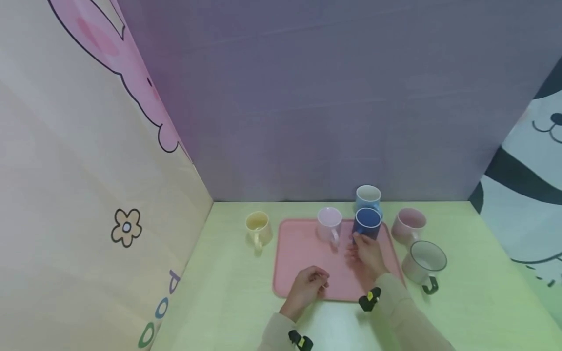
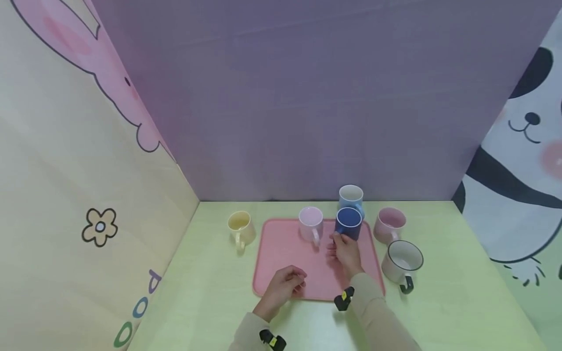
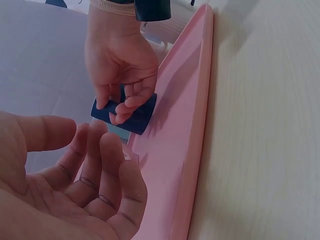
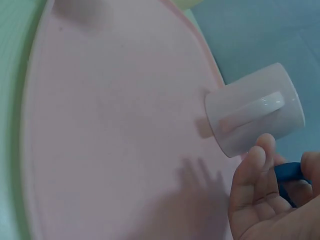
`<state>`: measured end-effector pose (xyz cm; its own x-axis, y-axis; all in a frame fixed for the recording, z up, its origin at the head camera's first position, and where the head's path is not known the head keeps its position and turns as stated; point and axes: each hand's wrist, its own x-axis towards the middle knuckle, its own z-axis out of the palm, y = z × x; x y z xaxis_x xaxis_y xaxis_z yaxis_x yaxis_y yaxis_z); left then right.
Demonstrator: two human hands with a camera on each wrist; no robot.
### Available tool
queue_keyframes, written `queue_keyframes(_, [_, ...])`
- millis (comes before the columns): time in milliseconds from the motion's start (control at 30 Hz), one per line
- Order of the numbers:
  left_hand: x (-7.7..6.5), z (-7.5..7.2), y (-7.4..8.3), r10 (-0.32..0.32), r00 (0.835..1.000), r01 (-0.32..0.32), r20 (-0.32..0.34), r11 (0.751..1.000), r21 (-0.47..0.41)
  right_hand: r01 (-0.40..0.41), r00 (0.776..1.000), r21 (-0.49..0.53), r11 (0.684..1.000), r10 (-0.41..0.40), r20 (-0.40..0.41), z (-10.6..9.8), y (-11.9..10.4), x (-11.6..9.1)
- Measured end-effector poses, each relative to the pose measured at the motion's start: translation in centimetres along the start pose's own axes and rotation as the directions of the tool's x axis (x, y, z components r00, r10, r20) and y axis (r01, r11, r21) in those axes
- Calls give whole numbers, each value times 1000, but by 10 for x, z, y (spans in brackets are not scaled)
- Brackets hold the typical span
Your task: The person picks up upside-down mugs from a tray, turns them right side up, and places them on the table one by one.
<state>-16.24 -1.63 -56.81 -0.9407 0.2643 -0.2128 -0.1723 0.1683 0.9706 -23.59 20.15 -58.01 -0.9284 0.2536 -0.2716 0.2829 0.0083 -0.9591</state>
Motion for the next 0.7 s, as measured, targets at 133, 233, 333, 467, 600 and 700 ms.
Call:
queue_keyframes(133, [0,1,-2,-4,1000,4,-3,1000,1,8,999,-5,1000,-9,-31,2,3,2])
queue_keyframes(233, [0,0,-4,4,1000,-4,-2,1000,-2,22,998,0,1000,-22,-55,2,4,0])
queue_keyframes(333, [1,0,-6,16,1000,-16,0,1000,-4,31,997,-3,999,-32,-68,1,5,-1])
queue_keyframes(467, [0,0,-6,13,1000,-13,2,1000,-7,48,996,-24,999,-50,-80,0,7,-1])
queue_keyframes(600, [0,0,-6,-1,1000,1,0,1000,-5,52,995,-44,998,-55,-89,-1,7,-3])
queue_keyframes(700, [0,0,-6,-4,1000,4,0,1000,-9,45,995,-58,997,-50,-90,-2,6,-5])
